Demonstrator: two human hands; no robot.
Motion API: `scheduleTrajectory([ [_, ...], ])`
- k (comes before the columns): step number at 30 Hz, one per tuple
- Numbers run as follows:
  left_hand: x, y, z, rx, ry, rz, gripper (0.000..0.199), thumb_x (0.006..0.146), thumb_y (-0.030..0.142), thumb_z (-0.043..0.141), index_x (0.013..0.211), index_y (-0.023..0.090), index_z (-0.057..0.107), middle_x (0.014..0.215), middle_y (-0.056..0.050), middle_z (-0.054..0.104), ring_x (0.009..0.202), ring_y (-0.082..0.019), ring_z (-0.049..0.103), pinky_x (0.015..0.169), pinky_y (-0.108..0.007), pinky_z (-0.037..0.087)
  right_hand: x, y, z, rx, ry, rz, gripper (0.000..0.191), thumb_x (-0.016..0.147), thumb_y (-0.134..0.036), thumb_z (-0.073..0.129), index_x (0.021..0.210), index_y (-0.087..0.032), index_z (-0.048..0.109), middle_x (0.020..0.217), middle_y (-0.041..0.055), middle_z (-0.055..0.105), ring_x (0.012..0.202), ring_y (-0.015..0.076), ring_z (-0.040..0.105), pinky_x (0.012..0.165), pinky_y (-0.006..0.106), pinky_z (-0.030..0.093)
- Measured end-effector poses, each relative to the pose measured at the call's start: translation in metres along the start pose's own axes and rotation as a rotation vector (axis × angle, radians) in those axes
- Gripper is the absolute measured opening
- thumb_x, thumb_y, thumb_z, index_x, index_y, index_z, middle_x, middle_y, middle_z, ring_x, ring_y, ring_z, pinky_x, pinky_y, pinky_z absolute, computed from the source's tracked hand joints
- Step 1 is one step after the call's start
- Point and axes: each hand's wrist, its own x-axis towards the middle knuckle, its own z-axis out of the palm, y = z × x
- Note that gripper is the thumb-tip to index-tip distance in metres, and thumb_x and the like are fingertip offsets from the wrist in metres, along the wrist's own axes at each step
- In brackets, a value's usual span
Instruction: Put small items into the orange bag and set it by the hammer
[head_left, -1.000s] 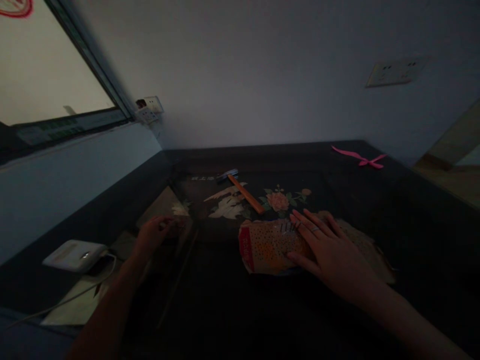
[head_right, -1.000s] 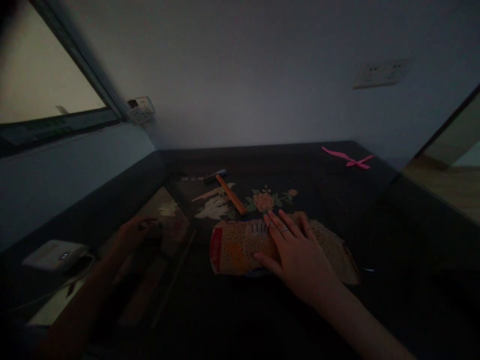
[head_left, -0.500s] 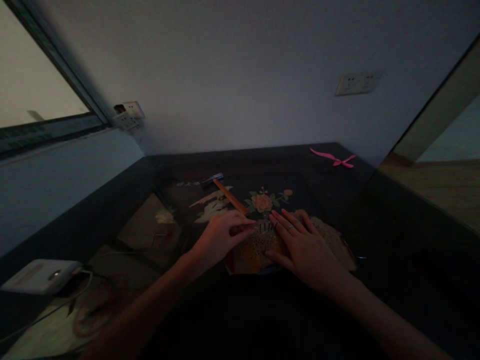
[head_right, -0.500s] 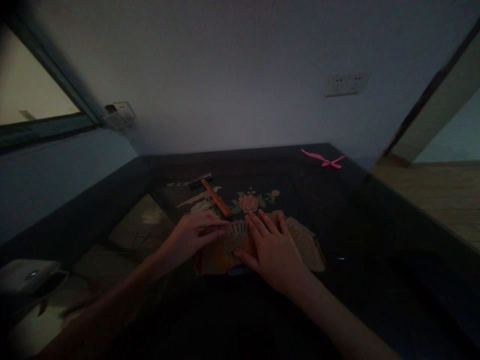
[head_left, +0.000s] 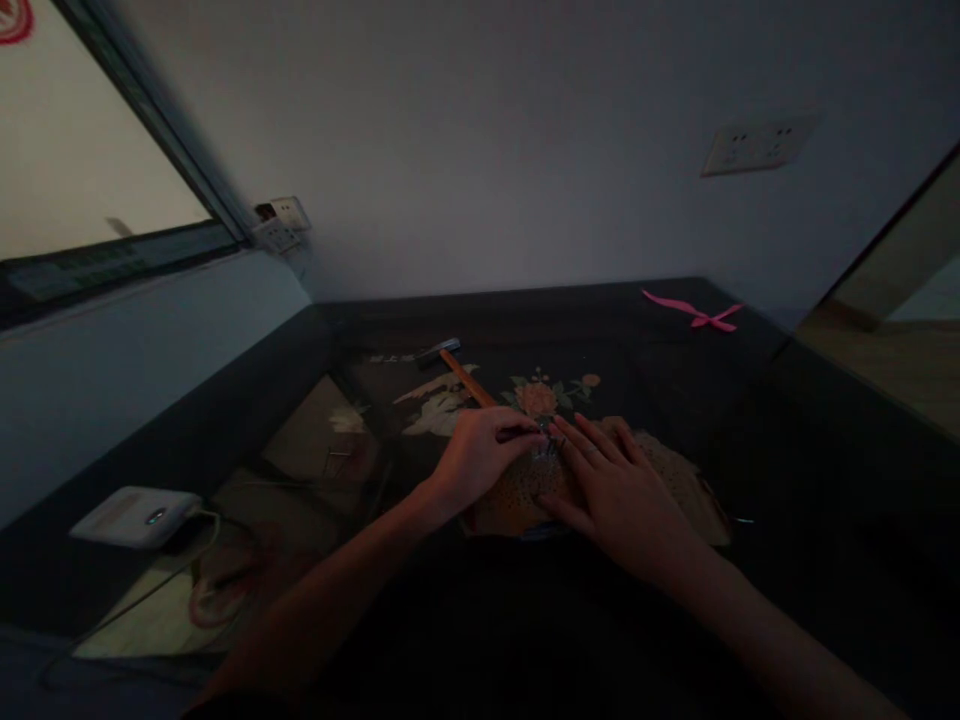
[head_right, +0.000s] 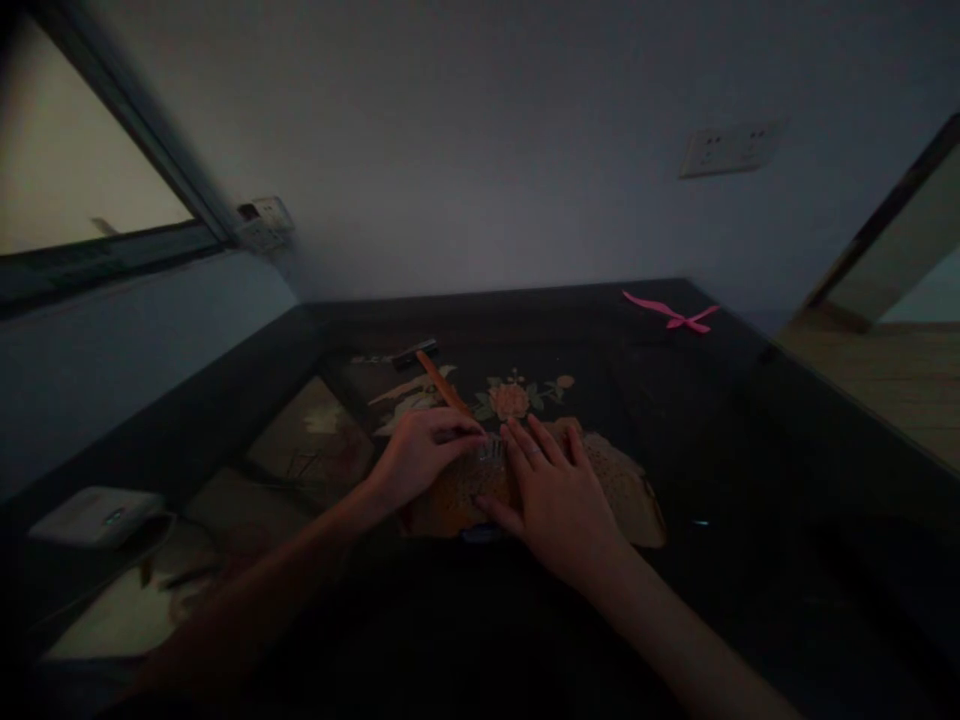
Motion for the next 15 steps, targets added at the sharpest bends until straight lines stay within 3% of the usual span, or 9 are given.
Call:
scheduleTrajectory([
  [3, 0.0, 0.002, -0.013, -0.13, 0.137, -0.02, 0.013, 0.081, 0.028, 0.067, 0.079, 0.016, 0.072, 0.076, -0.003, 0.073, 0.071, -0.016, 0.068, 0.066, -0.025, 0.055, 0.0, 0.0, -0.001, -0.017, 0.005, -0.004, 0.074, 0.092, -0.061, 0.039, 0.139, -0.006, 0.05, 0.148, 0.0144, 0.046, 0.139, 0.0358, 0.033, 0.112, 0.061, 0.023],
  [6, -0.008, -0.012, -0.046, -0.148, 0.256, -0.072, 0.023, 0.077, 0.039, 0.069, 0.079, 0.016, 0.071, 0.077, -0.004, 0.073, 0.067, -0.017, 0.067, 0.065, -0.026, 0.055, 0.001, 0.0, -0.002, -0.025, -0.009, -0.001, 0.075, 0.092, -0.062, 0.037, 0.139, -0.005, 0.049, 0.148, 0.0143, 0.046, 0.138, 0.0356, 0.035, 0.111, 0.06, 0.024],
  [10, -0.036, -0.07, -0.111, 0.021, 0.408, -0.281, 0.029, 0.069, 0.043, 0.07, 0.078, 0.015, 0.07, 0.076, -0.005, 0.073, 0.068, -0.019, 0.068, 0.066, -0.027, 0.055, 0.001, 0.002, 0.0, -0.029, -0.003, -0.006, 0.077, 0.092, -0.063, 0.035, 0.14, -0.005, 0.048, 0.147, 0.0144, 0.046, 0.139, 0.0345, 0.034, 0.111, 0.061, 0.025],
  [13, -0.061, -0.12, -0.156, 0.26, 0.404, -0.467, 0.027, 0.064, 0.042, 0.069, 0.072, 0.016, 0.068, 0.072, -0.006, 0.073, 0.072, -0.023, 0.069, 0.065, -0.028, 0.052, -0.001, 0.003, 0.004, -0.031, 0.021, -0.007, 0.077, 0.092, -0.064, 0.032, 0.139, -0.005, 0.049, 0.147, 0.0146, 0.047, 0.139, 0.0346, 0.034, 0.11, 0.062, 0.026],
  [15, -0.074, -0.144, -0.175, 0.431, 0.319, -0.574, 0.026, 0.067, 0.041, 0.067, 0.075, 0.016, 0.07, 0.073, -0.006, 0.074, 0.073, -0.024, 0.07, 0.064, -0.028, 0.05, -0.002, 0.004, 0.006, -0.025, 0.036, -0.007, 0.078, 0.092, -0.064, 0.031, 0.14, -0.005, 0.049, 0.147, 0.0153, 0.048, 0.138, 0.0349, 0.036, 0.11, 0.062, 0.026],
])
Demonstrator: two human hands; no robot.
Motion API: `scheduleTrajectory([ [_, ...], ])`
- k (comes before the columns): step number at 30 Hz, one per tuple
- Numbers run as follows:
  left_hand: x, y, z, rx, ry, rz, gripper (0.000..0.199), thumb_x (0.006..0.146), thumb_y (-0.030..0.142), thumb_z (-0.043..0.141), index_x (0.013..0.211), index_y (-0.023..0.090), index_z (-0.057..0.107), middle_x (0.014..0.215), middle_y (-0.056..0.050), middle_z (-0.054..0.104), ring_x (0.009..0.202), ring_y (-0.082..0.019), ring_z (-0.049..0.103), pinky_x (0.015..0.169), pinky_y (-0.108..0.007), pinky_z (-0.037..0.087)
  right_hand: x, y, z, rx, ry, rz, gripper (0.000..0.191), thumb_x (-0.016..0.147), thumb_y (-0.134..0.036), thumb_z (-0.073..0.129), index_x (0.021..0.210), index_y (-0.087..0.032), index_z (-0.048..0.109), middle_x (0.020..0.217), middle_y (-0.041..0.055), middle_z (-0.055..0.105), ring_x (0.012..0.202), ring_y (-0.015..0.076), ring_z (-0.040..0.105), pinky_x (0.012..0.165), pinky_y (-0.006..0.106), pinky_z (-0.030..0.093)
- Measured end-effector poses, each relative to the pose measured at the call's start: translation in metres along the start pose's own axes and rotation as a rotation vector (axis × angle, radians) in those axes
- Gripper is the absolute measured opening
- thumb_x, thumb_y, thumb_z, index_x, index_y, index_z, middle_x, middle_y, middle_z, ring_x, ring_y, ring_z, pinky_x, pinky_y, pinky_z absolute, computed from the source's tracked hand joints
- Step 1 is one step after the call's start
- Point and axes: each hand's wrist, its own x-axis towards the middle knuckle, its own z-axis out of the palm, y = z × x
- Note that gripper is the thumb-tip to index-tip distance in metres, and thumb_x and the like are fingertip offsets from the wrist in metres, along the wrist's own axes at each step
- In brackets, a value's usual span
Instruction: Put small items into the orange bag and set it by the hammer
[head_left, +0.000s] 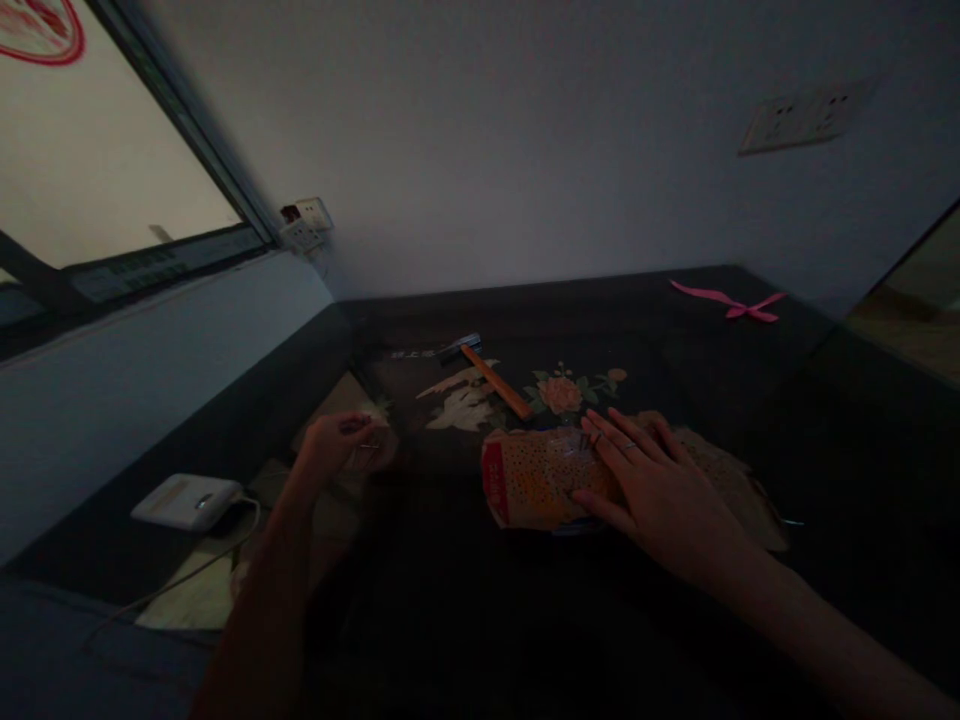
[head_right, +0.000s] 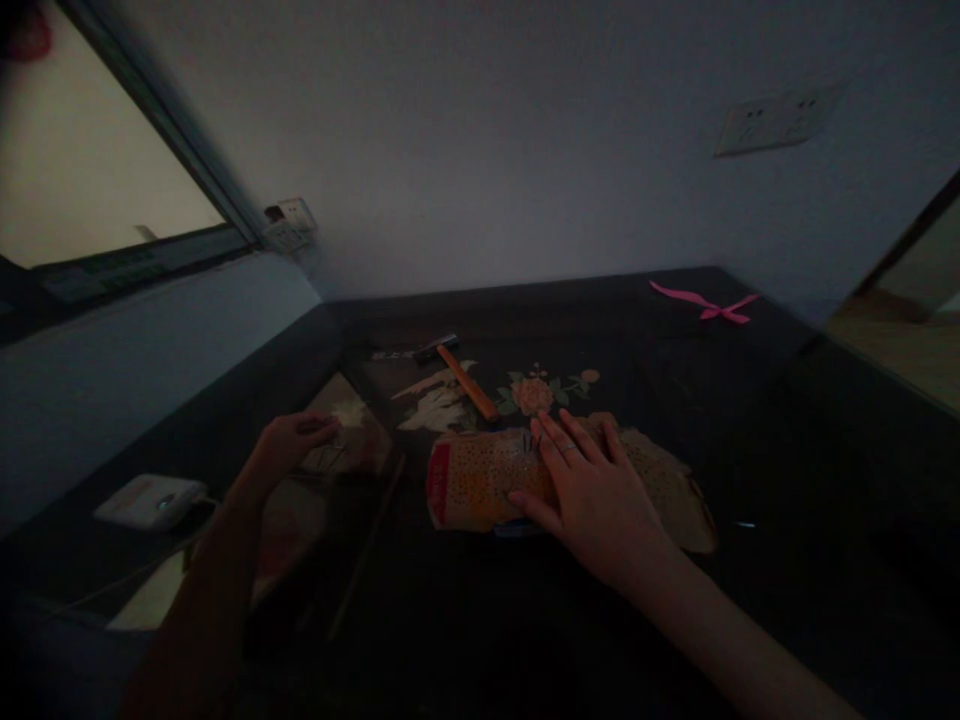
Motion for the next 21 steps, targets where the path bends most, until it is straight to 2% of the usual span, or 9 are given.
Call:
scheduleTrajectory([
  [3, 0.003, -0.021, -0.003, 0.249, -0.051, -0.054, 0.023, 0.073, 0.037, 0.063, 0.082, 0.017, 0.072, 0.076, -0.006, 0.075, 0.076, -0.024, 0.07, 0.063, -0.027, 0.047, -0.001, 0.0, 0.001, 0.01, 0.014, 0.007, 0.079, 0.092, -0.065, 0.031, 0.141, -0.005, 0.048, 0.146, 0.0161, 0.049, 0.138, 0.0349, 0.036, 0.111, 0.06, 0.025],
  [6, 0.001, -0.024, -0.001, 0.371, -0.099, -0.063, 0.021, 0.076, 0.034, 0.061, 0.084, 0.018, 0.072, 0.075, -0.006, 0.075, 0.075, -0.022, 0.07, 0.062, -0.025, 0.045, 0.0, 0.0, 0.001, 0.007, 0.027, 0.008, 0.081, 0.092, -0.067, 0.028, 0.139, -0.005, 0.05, 0.144, 0.0173, 0.051, 0.138, 0.0348, 0.036, 0.111, 0.059, 0.024],
  [14, -0.003, -0.023, 0.0, 0.415, -0.174, -0.058, 0.016, 0.076, 0.03, 0.061, 0.075, 0.02, 0.074, 0.069, -0.005, 0.072, 0.07, -0.023, 0.069, 0.058, -0.026, 0.043, -0.002, 0.001, 0.003, -0.015, 0.052, -0.007, 0.086, 0.092, -0.068, 0.018, 0.137, -0.004, 0.051, 0.144, 0.0175, 0.051, 0.137, 0.0338, 0.037, 0.109, 0.058, 0.027],
  [21, -0.004, -0.024, -0.004, 0.539, -0.09, -0.126, 0.021, 0.082, 0.029, 0.058, 0.089, 0.017, 0.074, 0.084, -0.011, 0.074, 0.077, -0.025, 0.07, 0.06, -0.026, 0.045, -0.001, 0.0, 0.001, 0.014, 0.031, 0.01, 0.08, 0.092, -0.067, 0.026, 0.138, -0.007, 0.052, 0.145, 0.0174, 0.05, 0.139, 0.0341, 0.035, 0.111, 0.059, 0.025],
])
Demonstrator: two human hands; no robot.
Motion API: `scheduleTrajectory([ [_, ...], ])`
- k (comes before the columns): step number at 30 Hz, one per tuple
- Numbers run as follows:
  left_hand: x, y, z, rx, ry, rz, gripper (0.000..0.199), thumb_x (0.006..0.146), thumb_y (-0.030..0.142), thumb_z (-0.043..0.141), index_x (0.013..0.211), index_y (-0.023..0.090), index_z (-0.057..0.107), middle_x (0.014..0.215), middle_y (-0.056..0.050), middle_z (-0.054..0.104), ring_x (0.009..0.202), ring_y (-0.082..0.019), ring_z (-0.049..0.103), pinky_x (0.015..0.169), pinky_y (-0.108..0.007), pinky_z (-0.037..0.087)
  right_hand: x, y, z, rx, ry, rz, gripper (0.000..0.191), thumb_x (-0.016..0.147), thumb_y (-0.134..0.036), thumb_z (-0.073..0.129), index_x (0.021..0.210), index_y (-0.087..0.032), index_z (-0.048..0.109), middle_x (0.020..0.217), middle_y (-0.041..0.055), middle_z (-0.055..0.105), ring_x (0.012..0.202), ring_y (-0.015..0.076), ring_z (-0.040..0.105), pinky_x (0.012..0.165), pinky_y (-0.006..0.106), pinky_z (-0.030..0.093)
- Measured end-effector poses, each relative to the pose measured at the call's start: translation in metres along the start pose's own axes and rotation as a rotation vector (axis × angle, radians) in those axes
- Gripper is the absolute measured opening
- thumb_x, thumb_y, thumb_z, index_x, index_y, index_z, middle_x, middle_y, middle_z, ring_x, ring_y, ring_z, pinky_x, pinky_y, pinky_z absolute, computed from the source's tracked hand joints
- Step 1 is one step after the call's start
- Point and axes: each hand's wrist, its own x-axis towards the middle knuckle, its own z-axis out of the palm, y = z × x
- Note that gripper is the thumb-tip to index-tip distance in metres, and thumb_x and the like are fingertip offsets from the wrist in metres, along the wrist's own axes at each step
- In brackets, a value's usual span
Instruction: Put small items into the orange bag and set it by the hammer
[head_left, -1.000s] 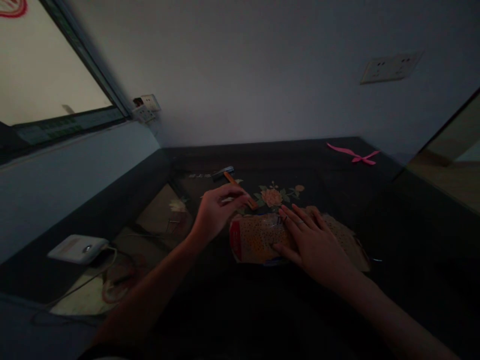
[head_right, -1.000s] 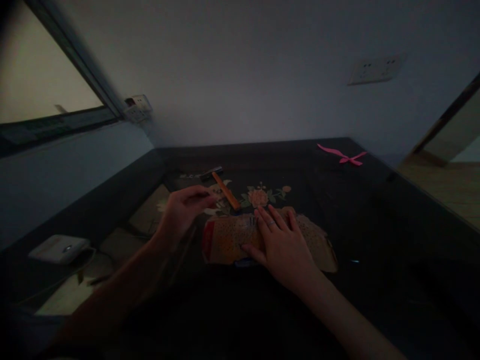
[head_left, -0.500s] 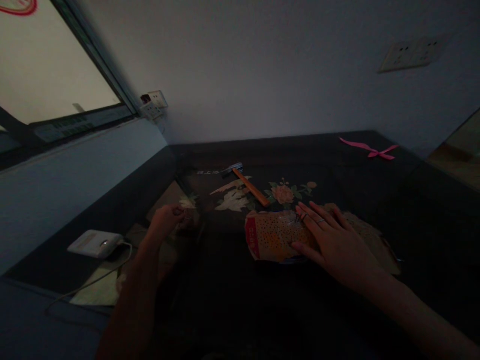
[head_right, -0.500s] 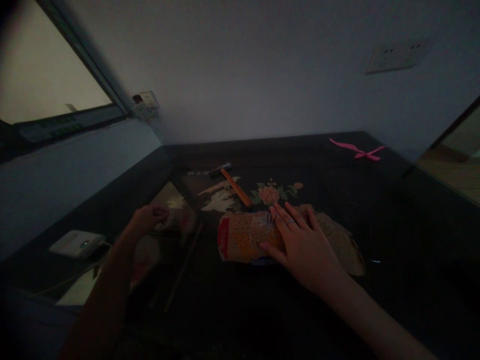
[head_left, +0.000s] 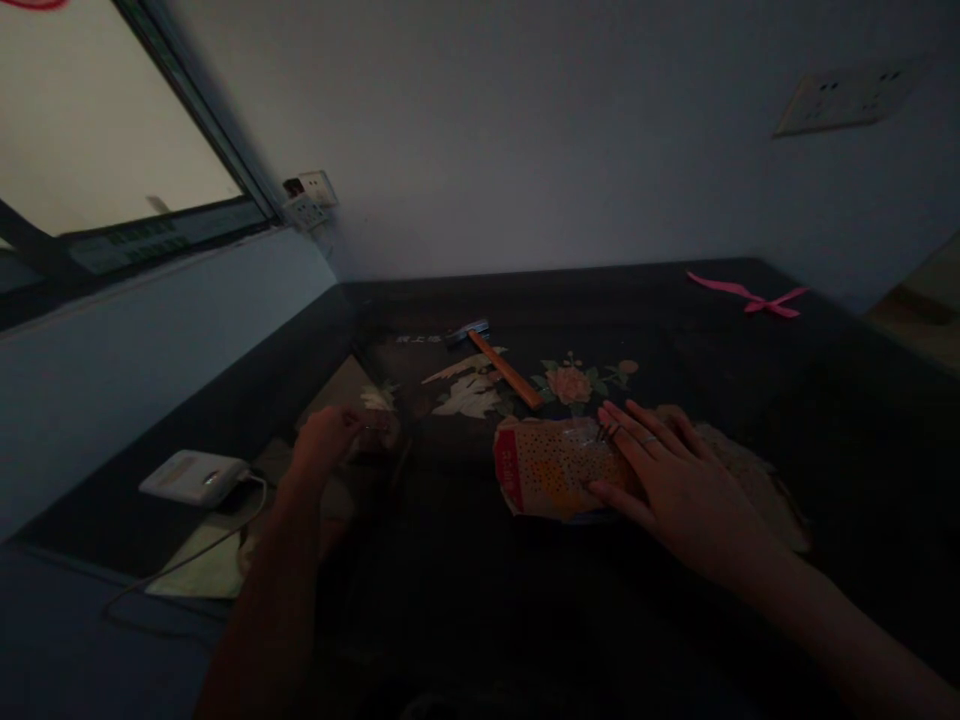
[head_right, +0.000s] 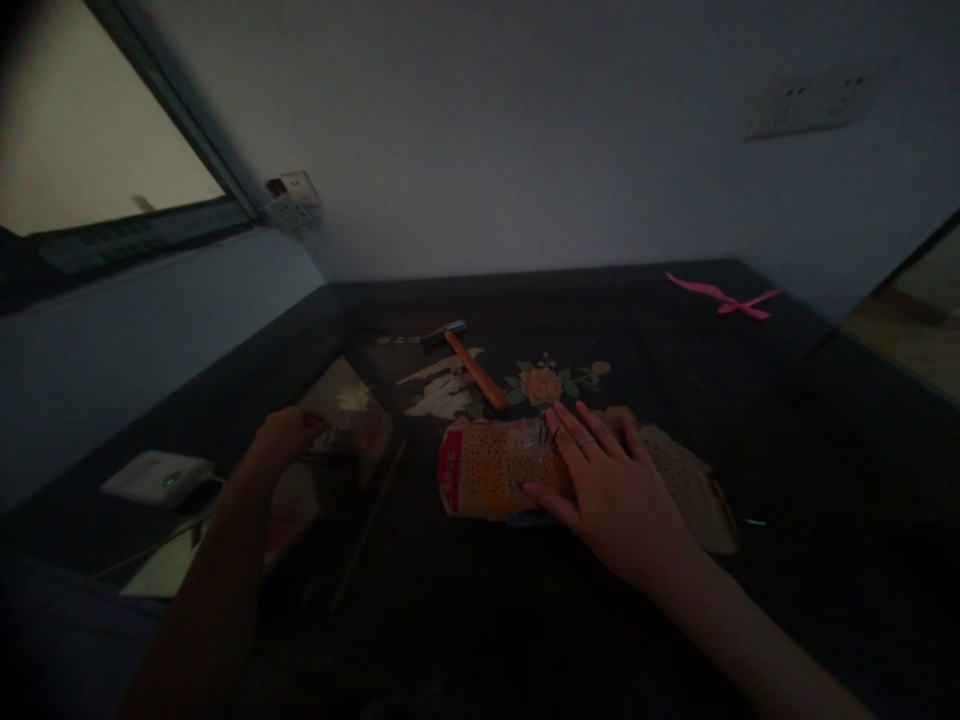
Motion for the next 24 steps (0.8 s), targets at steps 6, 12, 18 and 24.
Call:
scheduleTrajectory([
  [6, 0.0, 0.005, -0.003, -0.001, 0.033, -0.008, 0.031, 0.087, 0.037, 0.052, 0.102, 0.017, 0.071, 0.1, -0.011, 0.073, 0.09, -0.029, 0.068, 0.061, -0.029, 0.044, 0.0, -0.001, -0.002, -0.025, -0.016, -0.007, 0.083, 0.093, -0.066, 0.021, 0.137, -0.003, 0.052, 0.145, 0.0166, 0.05, 0.138, 0.0342, 0.036, 0.11, 0.059, 0.026],
  [12, -0.009, 0.028, 0.021, 0.0, 0.217, 0.119, 0.03, 0.092, 0.032, 0.046, 0.105, 0.015, 0.067, 0.107, -0.012, 0.068, 0.096, -0.026, 0.063, 0.075, -0.031, 0.045, 0.0, -0.001, -0.002, -0.03, -0.014, -0.007, 0.08, 0.093, -0.065, 0.026, 0.137, -0.004, 0.051, 0.145, 0.0157, 0.049, 0.139, 0.0341, 0.035, 0.11, 0.06, 0.026],
  [18, -0.017, 0.057, 0.049, 0.104, 0.343, 0.412, 0.029, 0.096, 0.028, 0.039, 0.11, 0.018, 0.063, 0.115, -0.011, 0.063, 0.109, -0.028, 0.055, 0.093, -0.039, 0.038, 0.001, -0.002, -0.004, -0.024, -0.022, 0.003, 0.078, 0.093, -0.064, 0.029, 0.138, -0.004, 0.051, 0.146, 0.015, 0.048, 0.139, 0.0332, 0.034, 0.111, 0.058, 0.025],
  [24, 0.006, 0.043, 0.048, 0.171, 0.346, 0.462, 0.03, 0.095, 0.028, 0.038, 0.107, 0.017, 0.064, 0.113, -0.013, 0.064, 0.11, -0.029, 0.055, 0.096, -0.041, 0.036, 0.001, -0.003, -0.006, -0.013, -0.041, 0.008, 0.076, 0.093, -0.063, 0.033, 0.14, -0.005, 0.049, 0.147, 0.0146, 0.048, 0.139, 0.034, 0.034, 0.112, 0.059, 0.024],
])
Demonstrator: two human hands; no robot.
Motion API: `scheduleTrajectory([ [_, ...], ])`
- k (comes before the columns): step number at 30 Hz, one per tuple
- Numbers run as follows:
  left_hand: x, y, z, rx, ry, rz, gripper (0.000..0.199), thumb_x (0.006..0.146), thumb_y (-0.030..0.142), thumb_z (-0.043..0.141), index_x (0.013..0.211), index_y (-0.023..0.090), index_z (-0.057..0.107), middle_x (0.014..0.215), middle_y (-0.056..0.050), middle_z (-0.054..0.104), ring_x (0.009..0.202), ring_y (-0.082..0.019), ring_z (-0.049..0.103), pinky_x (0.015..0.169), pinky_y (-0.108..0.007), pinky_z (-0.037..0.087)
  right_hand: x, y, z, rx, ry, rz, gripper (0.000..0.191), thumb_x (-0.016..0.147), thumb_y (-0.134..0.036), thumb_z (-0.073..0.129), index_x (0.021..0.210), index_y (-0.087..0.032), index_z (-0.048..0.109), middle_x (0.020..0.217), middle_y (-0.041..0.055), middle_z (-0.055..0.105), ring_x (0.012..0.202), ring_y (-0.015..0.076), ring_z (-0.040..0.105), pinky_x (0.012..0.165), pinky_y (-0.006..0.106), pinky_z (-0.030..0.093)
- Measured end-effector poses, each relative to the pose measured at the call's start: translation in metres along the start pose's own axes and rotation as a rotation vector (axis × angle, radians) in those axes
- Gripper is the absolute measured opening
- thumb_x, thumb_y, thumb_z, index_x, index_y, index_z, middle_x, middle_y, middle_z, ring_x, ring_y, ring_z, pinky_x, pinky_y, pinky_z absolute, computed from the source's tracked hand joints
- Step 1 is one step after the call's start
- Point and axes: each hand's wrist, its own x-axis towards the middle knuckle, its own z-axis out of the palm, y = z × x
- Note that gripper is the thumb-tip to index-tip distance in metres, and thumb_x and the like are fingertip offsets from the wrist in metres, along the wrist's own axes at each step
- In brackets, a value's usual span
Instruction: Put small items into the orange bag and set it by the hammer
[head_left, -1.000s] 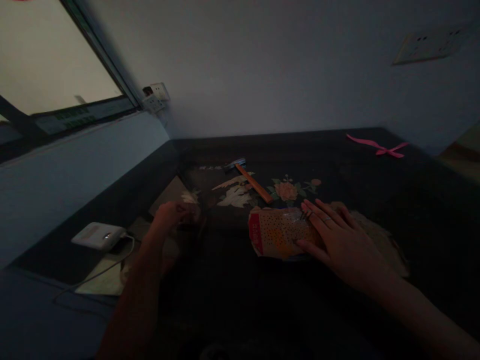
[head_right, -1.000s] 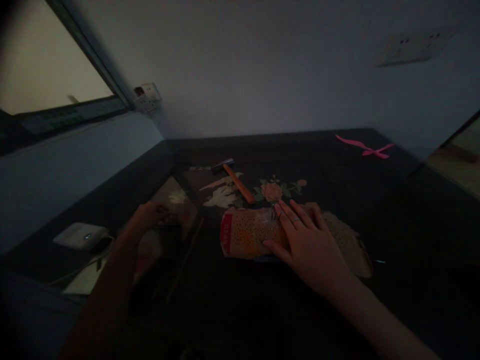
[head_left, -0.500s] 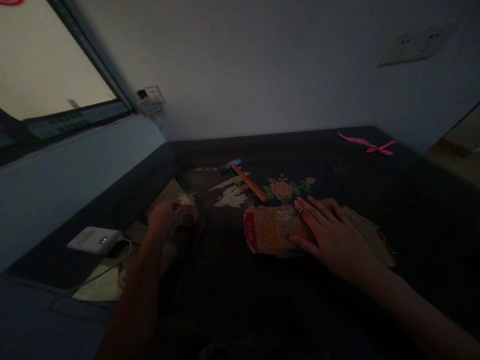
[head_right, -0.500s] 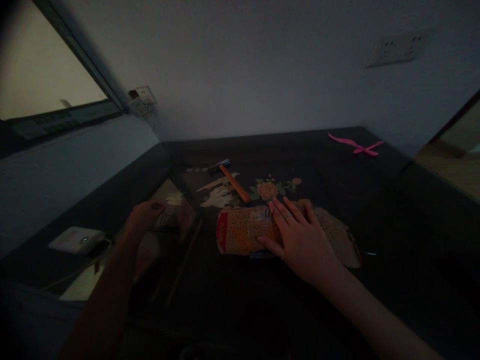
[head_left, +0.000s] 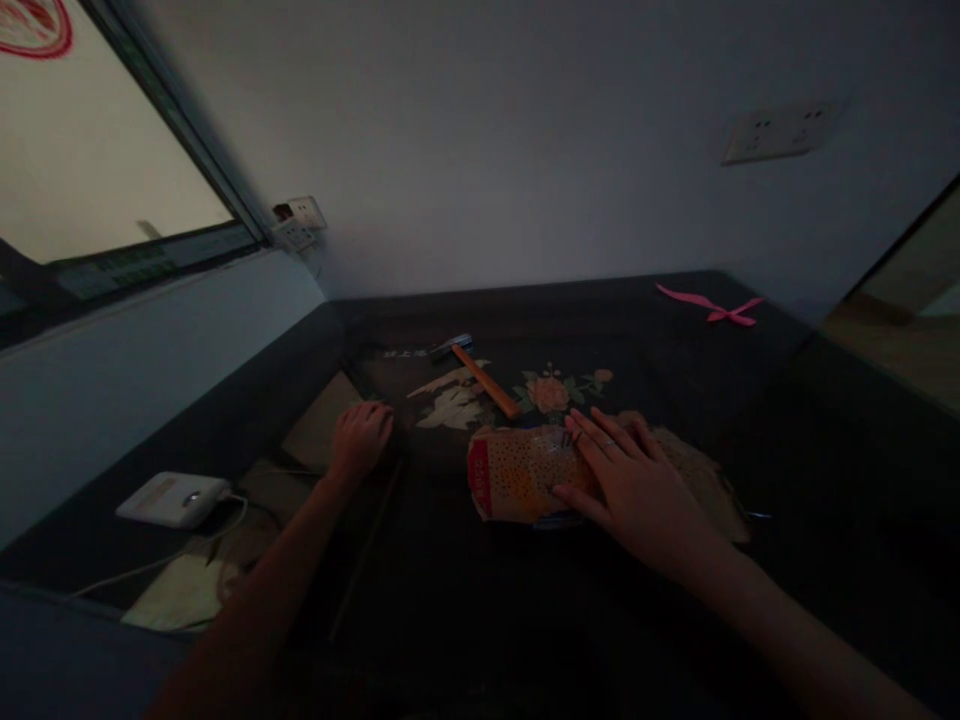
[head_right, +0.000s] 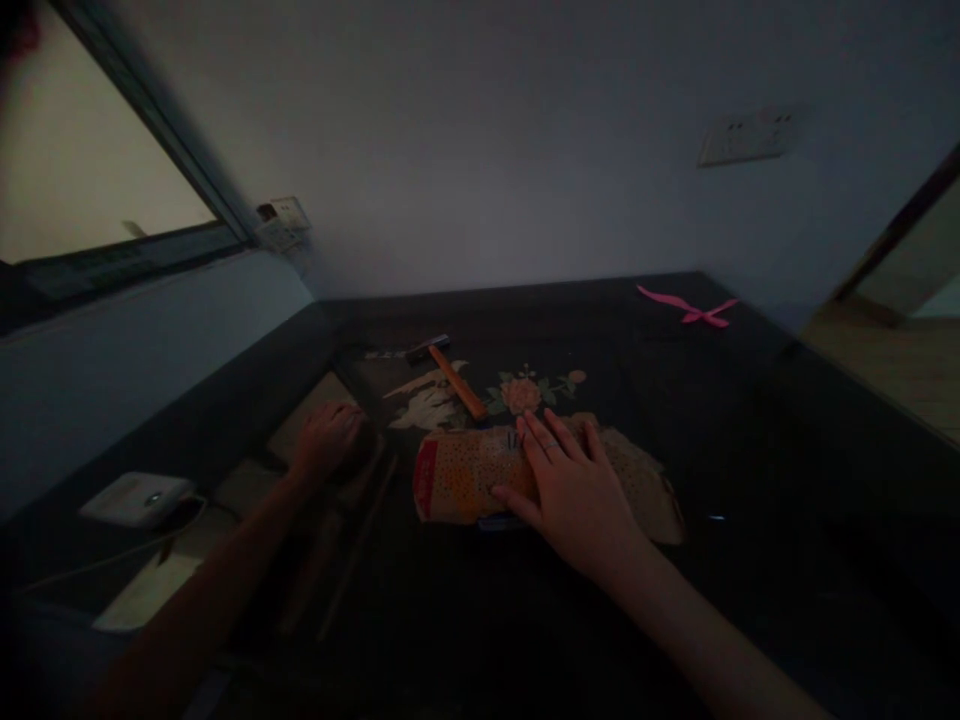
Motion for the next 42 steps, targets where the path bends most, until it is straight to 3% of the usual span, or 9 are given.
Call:
scheduleTrajectory([
  [3, 0.008, -0.005, -0.002, -0.049, 0.031, 0.04, 0.028, 0.094, 0.026, 0.04, 0.1, 0.018, 0.066, 0.107, -0.013, 0.067, 0.105, -0.028, 0.058, 0.095, -0.041, 0.038, 0.001, -0.001, -0.002, 0.006, -0.011, 0.011, 0.075, 0.093, -0.063, 0.034, 0.141, -0.007, 0.048, 0.147, 0.0137, 0.046, 0.139, 0.034, 0.034, 0.111, 0.059, 0.024],
  [6, 0.015, 0.01, -0.018, -0.13, 0.118, 0.053, 0.027, 0.094, 0.025, 0.041, 0.097, 0.017, 0.067, 0.103, -0.012, 0.069, 0.102, -0.027, 0.06, 0.096, -0.041, 0.039, 0.001, -0.001, -0.004, 0.022, -0.026, 0.013, 0.075, 0.092, -0.063, 0.036, 0.14, -0.008, 0.049, 0.148, 0.0132, 0.045, 0.14, 0.0338, 0.034, 0.112, 0.059, 0.023],
  [11, 0.02, 0.094, -0.076, -0.557, 0.242, 0.219, 0.021, 0.093, 0.025, 0.047, 0.096, 0.018, 0.067, 0.097, -0.008, 0.07, 0.094, -0.021, 0.063, 0.088, -0.035, 0.048, 0.001, -0.003, -0.006, 0.03, -0.032, 0.021, 0.076, 0.092, -0.063, 0.037, 0.142, -0.005, 0.046, 0.149, 0.0131, 0.044, 0.14, 0.0334, 0.033, 0.113, 0.058, 0.021],
  [16, 0.018, 0.186, -0.119, -0.876, -0.108, 0.413, 0.015, 0.086, 0.025, 0.063, 0.098, 0.019, 0.07, 0.09, -0.004, 0.071, 0.079, -0.016, 0.066, 0.073, -0.028, 0.052, 0.0, -0.003, -0.005, 0.02, -0.038, 0.014, 0.078, 0.093, -0.064, 0.035, 0.144, -0.005, 0.041, 0.151, 0.014, 0.042, 0.141, 0.0338, 0.031, 0.113, 0.059, 0.02],
  [21, 0.023, 0.211, -0.12, -0.922, -0.189, 0.393, 0.01, 0.084, 0.021, 0.067, 0.091, 0.019, 0.073, 0.086, -0.003, 0.074, 0.08, -0.017, 0.068, 0.078, -0.028, 0.052, 0.0, -0.003, -0.006, 0.012, -0.039, 0.004, 0.077, 0.092, -0.064, 0.036, 0.144, -0.007, 0.043, 0.15, 0.0143, 0.043, 0.141, 0.0335, 0.031, 0.113, 0.058, 0.02],
  [27, 0.026, 0.213, -0.117, -1.043, -0.144, 0.375, 0.008, 0.085, 0.02, 0.066, 0.085, 0.018, 0.074, 0.084, -0.003, 0.075, 0.079, -0.017, 0.069, 0.075, -0.028, 0.054, 0.001, -0.003, -0.005, -0.011, -0.037, -0.002, 0.075, 0.093, -0.061, 0.039, 0.141, -0.005, 0.048, 0.151, 0.0166, 0.041, 0.139, 0.0366, 0.033, 0.111, 0.062, 0.022],
  [33, 0.034, 0.197, -0.15, -1.37, 0.094, 0.206, 0.011, 0.08, 0.025, 0.068, 0.083, 0.016, 0.072, 0.08, -0.003, 0.073, 0.073, -0.015, 0.068, 0.069, -0.024, 0.055, 0.0, -0.003, -0.005, -0.007, -0.018, -0.019, 0.074, 0.094, -0.059, 0.038, 0.141, -0.003, 0.047, 0.146, 0.0168, 0.048, 0.14, 0.0353, 0.032, 0.112, 0.059, 0.022],
  [37, 0.038, 0.142, -0.138, -1.32, 0.166, 0.039, 0.019, 0.074, 0.034, 0.071, 0.08, 0.016, 0.071, 0.074, -0.003, 0.072, 0.067, -0.015, 0.067, 0.061, -0.023, 0.053, 0.001, -0.002, -0.003, -0.01, -0.009, -0.01, 0.076, 0.094, -0.062, 0.034, 0.141, -0.004, 0.046, 0.145, 0.0167, 0.049, 0.139, 0.0349, 0.035, 0.111, 0.06, 0.023],
  [42, 0.021, 0.029, -0.074, -1.04, 0.11, -0.318, 0.028, 0.067, 0.041, 0.07, 0.077, 0.015, 0.07, 0.075, -0.006, 0.073, 0.07, -0.021, 0.069, 0.066, -0.029, 0.054, 0.001, 0.0, 0.0, -0.038, 0.001, -0.008, 0.081, 0.093, -0.065, 0.023, 0.14, -0.004, 0.048, 0.145, 0.0155, 0.049, 0.139, 0.0342, 0.035, 0.11, 0.06, 0.025],
])
